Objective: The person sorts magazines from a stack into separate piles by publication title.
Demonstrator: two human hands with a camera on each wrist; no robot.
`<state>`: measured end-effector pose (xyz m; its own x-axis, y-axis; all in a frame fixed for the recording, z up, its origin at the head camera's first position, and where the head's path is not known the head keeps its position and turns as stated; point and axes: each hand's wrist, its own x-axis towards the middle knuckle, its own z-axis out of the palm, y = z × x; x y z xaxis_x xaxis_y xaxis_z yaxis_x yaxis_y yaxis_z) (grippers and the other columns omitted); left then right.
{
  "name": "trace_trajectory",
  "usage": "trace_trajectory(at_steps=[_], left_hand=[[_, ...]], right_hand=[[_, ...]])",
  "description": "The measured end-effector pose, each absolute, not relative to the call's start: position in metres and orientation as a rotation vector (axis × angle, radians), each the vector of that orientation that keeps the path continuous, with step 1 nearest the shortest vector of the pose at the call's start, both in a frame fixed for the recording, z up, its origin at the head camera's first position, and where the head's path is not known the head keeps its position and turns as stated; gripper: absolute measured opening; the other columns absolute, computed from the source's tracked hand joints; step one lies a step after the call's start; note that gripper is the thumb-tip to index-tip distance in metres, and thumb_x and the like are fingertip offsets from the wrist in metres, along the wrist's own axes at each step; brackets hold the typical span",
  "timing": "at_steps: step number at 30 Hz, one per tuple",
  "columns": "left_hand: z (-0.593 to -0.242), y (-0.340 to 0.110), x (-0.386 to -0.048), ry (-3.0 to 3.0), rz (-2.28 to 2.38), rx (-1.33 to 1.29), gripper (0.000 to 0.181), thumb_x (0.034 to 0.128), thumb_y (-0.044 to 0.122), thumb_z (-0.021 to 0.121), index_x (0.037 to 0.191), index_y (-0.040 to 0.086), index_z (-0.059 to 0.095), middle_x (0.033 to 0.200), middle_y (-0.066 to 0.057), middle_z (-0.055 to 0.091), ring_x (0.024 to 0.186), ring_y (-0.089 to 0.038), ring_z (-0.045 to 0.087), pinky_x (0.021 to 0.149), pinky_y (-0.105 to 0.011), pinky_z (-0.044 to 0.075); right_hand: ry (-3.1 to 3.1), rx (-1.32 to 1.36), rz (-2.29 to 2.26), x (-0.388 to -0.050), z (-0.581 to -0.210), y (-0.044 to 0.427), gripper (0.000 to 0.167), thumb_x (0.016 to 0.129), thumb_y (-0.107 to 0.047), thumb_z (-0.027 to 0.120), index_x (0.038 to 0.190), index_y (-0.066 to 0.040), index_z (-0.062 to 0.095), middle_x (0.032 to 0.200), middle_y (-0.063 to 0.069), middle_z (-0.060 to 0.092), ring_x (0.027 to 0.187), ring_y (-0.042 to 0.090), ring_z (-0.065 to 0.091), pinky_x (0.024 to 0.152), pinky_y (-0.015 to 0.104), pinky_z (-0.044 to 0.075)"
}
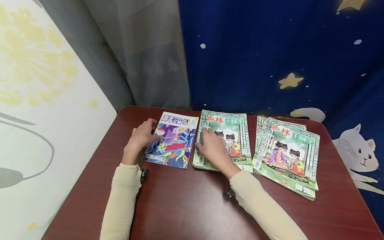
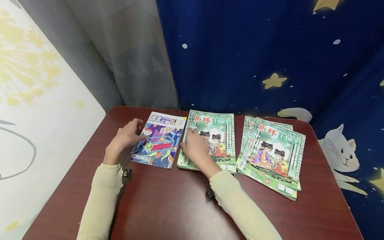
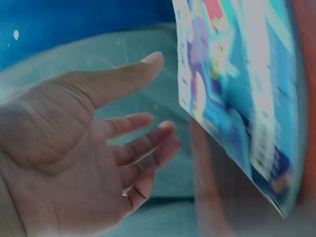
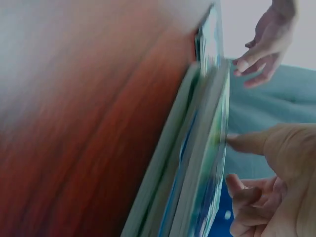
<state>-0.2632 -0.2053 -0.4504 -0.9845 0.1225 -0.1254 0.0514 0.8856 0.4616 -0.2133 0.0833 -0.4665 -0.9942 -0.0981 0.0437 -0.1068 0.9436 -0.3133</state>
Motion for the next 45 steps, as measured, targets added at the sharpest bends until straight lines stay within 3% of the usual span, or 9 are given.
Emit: trace_trajectory(at_steps=[3, 10, 14, 20, 26, 30, 35, 41, 45], left_hand=[[-0.445, -0.192, -0.266, 2.93, 0.694, 0.173, 0.078, 0.0909, 0.034, 0.081, 0.152, 0.004, 0.041, 0.141, -0.024, 0.059, 0.128, -0.04, 0.056, 0.113, -0.065, 0.034], [-0.446, -0.149, -0.269, 2.832, 0.793, 0.416, 0.059, 0.0997, 0.038, 0.071, 0.147, 0.007, 0.053, 0.128, -0.016, 0.069, 0.114, -0.031, 0.065, 0.108, -0.054, 0.05], [-0.446, -0.132, -0.269, 2.714, 0.889, 0.555, 0.048, 0.1019, 0.033, 0.069, 0.14, 0.006, 0.06, 0.116, -0.01, 0.07, 0.104, -0.026, 0.064, 0.098, -0.046, 0.056], [-0.448, -0.109, -0.269, 2.636, 0.837, 0.666, 0.04, 0.1039, 0.034, 0.068, 0.132, 0.006, 0.066, 0.112, -0.008, 0.072, 0.101, -0.022, 0.066, 0.095, -0.042, 0.055], [-0.446, -0.088, -0.261, 2.542, 0.67, 0.605, 0.047, 0.0937, 0.058, 0.074, 0.102, 0.013, 0.065, 0.086, -0.001, 0.062, 0.075, -0.016, 0.055, 0.067, -0.03, 0.045], [-0.446, -0.079, -0.254, 2.551, 0.563, 0.554, 0.054, 0.0903, 0.064, 0.075, 0.095, 0.013, 0.059, 0.078, 0.001, 0.055, 0.07, -0.014, 0.051, 0.061, -0.029, 0.039], [-0.448, -0.068, -0.246, 2.628, 0.313, 0.624, 0.049, 0.0954, 0.063, 0.068, 0.097, 0.014, 0.062, 0.084, -0.002, 0.064, 0.074, -0.019, 0.059, 0.068, -0.036, 0.046], [-0.45, -0.057, -0.241, 2.684, 0.101, 0.678, 0.062, 0.0969, 0.064, 0.061, 0.125, 0.01, 0.067, 0.11, -0.008, 0.075, 0.096, -0.027, 0.068, 0.099, -0.05, 0.051], [-0.45, -0.053, -0.241, 2.664, 0.117, 0.635, 0.054, 0.0971, 0.063, 0.064, 0.105, 0.01, 0.07, 0.089, -0.005, 0.07, 0.079, -0.023, 0.063, 0.08, -0.044, 0.051]], right_hand=[[-3.055, 0.148, 0.571, -0.216, -0.468, 0.1, 0.071, 0.094, -0.047, 0.077, 0.149, -0.009, 0.053, 0.138, 0.015, 0.063, 0.09, 0.032, 0.069, 0.07, 0.046, 0.058], [-3.046, 0.015, 0.68, -0.216, -0.47, 0.143, 0.074, 0.095, -0.05, 0.075, 0.152, -0.01, 0.05, 0.132, 0.013, 0.058, 0.081, 0.03, 0.064, 0.065, 0.042, 0.054], [-3.039, -0.023, 0.714, -0.218, -0.47, 0.168, 0.067, 0.095, -0.047, 0.074, 0.148, -0.011, 0.054, 0.134, 0.015, 0.058, 0.096, 0.038, 0.068, 0.076, 0.051, 0.056], [-3.044, -0.107, 0.747, -0.216, -0.468, 0.204, 0.073, 0.096, -0.048, 0.073, 0.151, -0.006, 0.05, 0.137, 0.022, 0.054, 0.105, 0.044, 0.065, 0.08, 0.055, 0.053], [-3.136, -0.283, 0.728, -0.2, -0.468, 0.237, 0.11, 0.087, -0.075, 0.07, 0.158, 0.0, 0.035, 0.145, 0.031, 0.049, 0.112, 0.05, 0.061, 0.081, 0.057, 0.052], [-3.211, -0.247, 0.698, -0.189, -0.472, 0.247, 0.114, 0.083, -0.086, 0.064, 0.156, -0.001, 0.039, 0.14, 0.029, 0.056, 0.118, 0.049, 0.062, 0.086, 0.06, 0.052], [-3.248, -0.113, 0.663, -0.178, -0.479, 0.249, 0.109, 0.091, -0.082, 0.057, 0.156, 0.004, 0.039, 0.148, 0.032, 0.055, 0.13, 0.052, 0.058, 0.097, 0.065, 0.051], [-3.222, -0.071, 0.69, -0.173, -0.481, 0.245, 0.099, 0.099, -0.067, 0.059, 0.156, 0.011, 0.035, 0.153, 0.035, 0.049, 0.136, 0.054, 0.053, 0.107, 0.066, 0.046], [-3.201, -0.084, 0.699, -0.171, -0.479, 0.242, 0.1, 0.099, -0.064, 0.061, 0.157, 0.012, 0.033, 0.155, 0.036, 0.046, 0.138, 0.055, 0.05, 0.11, 0.067, 0.044]])
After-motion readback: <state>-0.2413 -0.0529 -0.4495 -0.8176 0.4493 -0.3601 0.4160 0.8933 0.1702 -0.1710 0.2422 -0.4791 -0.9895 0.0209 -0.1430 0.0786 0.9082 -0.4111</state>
